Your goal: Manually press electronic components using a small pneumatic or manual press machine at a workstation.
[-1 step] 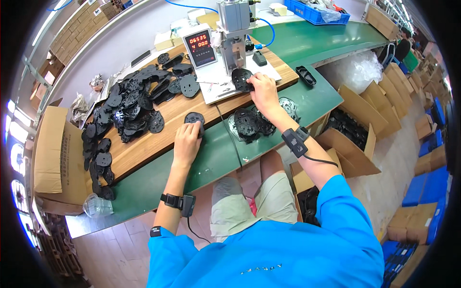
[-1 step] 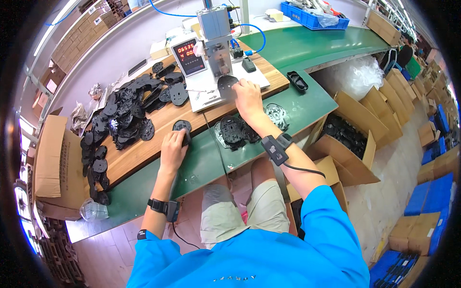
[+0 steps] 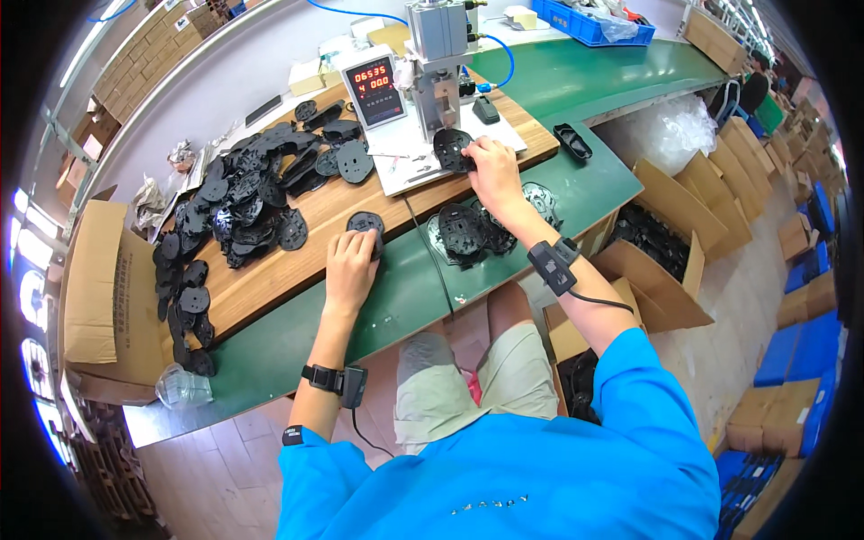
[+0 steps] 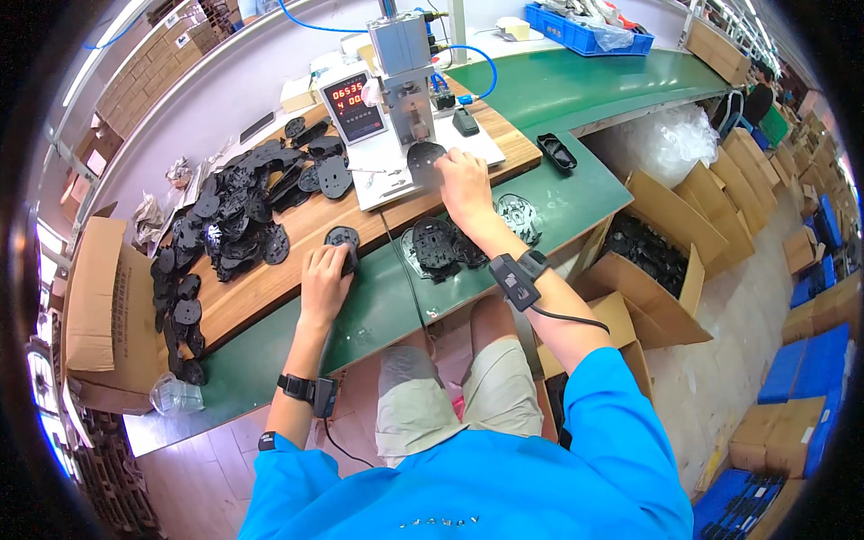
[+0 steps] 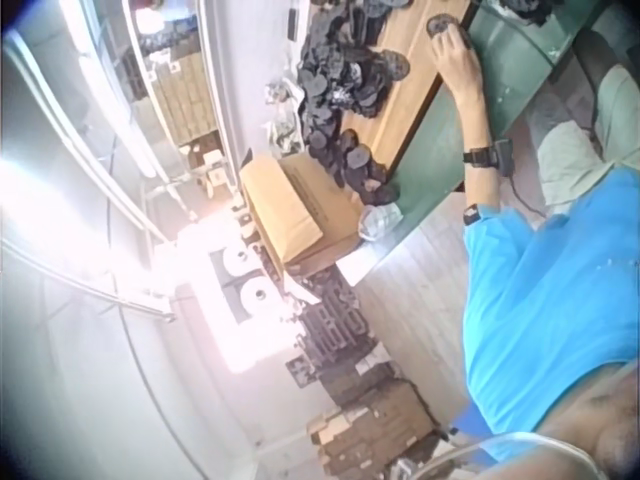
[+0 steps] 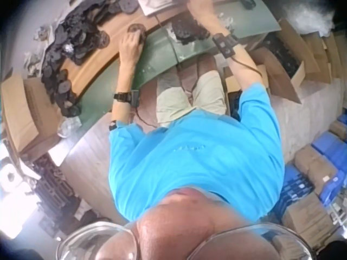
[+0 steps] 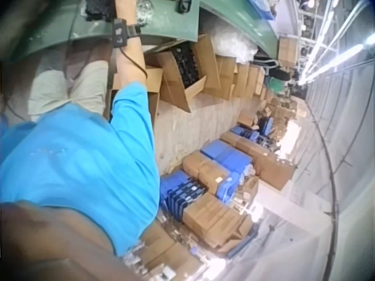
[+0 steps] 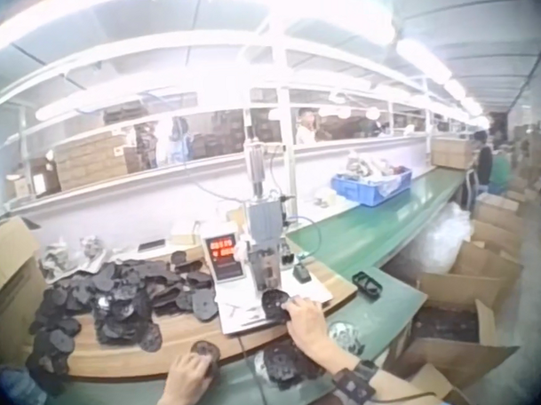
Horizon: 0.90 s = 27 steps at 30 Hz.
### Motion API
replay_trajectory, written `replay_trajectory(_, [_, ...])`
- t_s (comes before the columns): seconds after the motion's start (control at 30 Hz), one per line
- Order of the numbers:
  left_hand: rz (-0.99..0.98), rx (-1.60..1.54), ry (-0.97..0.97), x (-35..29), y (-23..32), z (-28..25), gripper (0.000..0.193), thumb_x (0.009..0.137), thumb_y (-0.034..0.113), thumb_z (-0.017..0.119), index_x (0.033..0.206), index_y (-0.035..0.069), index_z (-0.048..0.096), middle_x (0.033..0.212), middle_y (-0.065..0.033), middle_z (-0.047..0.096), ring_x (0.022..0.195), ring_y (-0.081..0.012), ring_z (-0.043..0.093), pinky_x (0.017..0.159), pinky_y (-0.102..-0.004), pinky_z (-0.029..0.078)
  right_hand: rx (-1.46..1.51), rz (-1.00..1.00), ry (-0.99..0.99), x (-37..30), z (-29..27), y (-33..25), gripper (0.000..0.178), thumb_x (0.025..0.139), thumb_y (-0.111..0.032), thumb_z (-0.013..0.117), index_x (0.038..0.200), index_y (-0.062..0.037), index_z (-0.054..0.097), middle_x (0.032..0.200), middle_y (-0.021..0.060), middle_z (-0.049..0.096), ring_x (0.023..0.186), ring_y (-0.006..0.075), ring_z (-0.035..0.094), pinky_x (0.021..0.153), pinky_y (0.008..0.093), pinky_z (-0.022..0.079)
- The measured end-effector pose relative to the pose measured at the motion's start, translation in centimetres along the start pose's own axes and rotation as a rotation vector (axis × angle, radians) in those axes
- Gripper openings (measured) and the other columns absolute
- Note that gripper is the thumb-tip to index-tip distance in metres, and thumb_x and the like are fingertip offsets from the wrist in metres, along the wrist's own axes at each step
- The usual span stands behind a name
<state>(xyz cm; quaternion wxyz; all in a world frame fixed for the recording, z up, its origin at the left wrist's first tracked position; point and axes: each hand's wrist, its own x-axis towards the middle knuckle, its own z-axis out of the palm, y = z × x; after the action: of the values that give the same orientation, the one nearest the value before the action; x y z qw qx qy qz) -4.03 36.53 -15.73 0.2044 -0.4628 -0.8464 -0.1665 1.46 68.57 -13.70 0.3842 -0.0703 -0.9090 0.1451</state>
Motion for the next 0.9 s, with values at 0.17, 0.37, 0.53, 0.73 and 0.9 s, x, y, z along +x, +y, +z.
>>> replay_trajectory(0.17, [-0.049,0.057,0.035,-1.1,0.0,0.6,0.053,0.072,0.000,0.079,0.122,0.005,0.067,0.122,-0.0107,0.068,0.120,-0.0317,0.061,0.101,-0.0458,0.051,0.010,-0.017,0.012,-0.1,0.1,-0.1,0.028,0.076,0.004,0.069,0.102,-0.0077,0.072,0.105,0.0088,0.066,0.106,0.0318,0.063,0.092,0.0471,0.046])
replay_trajectory(0.37, [-0.051,0.117,-0.036,-1.9,0.8,0.7,0.048,0.086,0.003,0.068,0.133,0.006,0.066,0.133,-0.0129,0.066,0.124,-0.0318,0.061,0.103,-0.0454,0.051,0.027,-0.002,0.031,-0.3,0.3,-0.2,0.028,0.077,0.003,0.069,0.103,-0.0076,0.071,0.105,0.0090,0.065,0.105,0.0318,0.064,0.091,0.0468,0.046])
replay_trajectory(0.53, [-0.052,0.140,0.110,1.3,3.2,0.6,0.047,0.090,0.001,0.058,0.137,0.009,0.064,0.133,-0.0169,0.067,0.126,-0.0340,0.061,0.106,-0.0460,0.051,0.006,0.029,0.042,0.1,0.7,0.0,0.024,0.080,0.001,0.067,0.102,-0.0073,0.070,0.105,0.0105,0.065,0.102,0.0334,0.065,0.090,0.0472,0.048])
replay_trajectory(0.73, [0.085,0.081,0.168,8.9,8.3,2.6,0.050,0.090,-0.001,0.056,0.138,0.010,0.063,0.137,-0.0196,0.066,0.130,-0.0358,0.061,0.108,-0.0453,0.051,0.090,0.163,0.085,0.6,-1.8,0.8,0.025,0.083,-0.003,0.062,0.108,-0.0060,0.066,0.112,0.0154,0.065,0.102,0.0418,0.066,0.090,0.0492,0.054])
replay_trajectory(0.9, [0.204,0.096,0.143,13.1,10.1,4.7,0.053,0.089,0.000,0.057,0.141,0.011,0.060,0.141,-0.0204,0.063,0.134,-0.0368,0.058,0.113,-0.0481,0.047,0.162,0.190,0.175,-3.9,-6.7,6.4,0.027,0.085,0.002,0.060,0.112,-0.0029,0.062,0.118,0.0168,0.062,0.108,0.0425,0.064,0.091,0.0485,0.053])
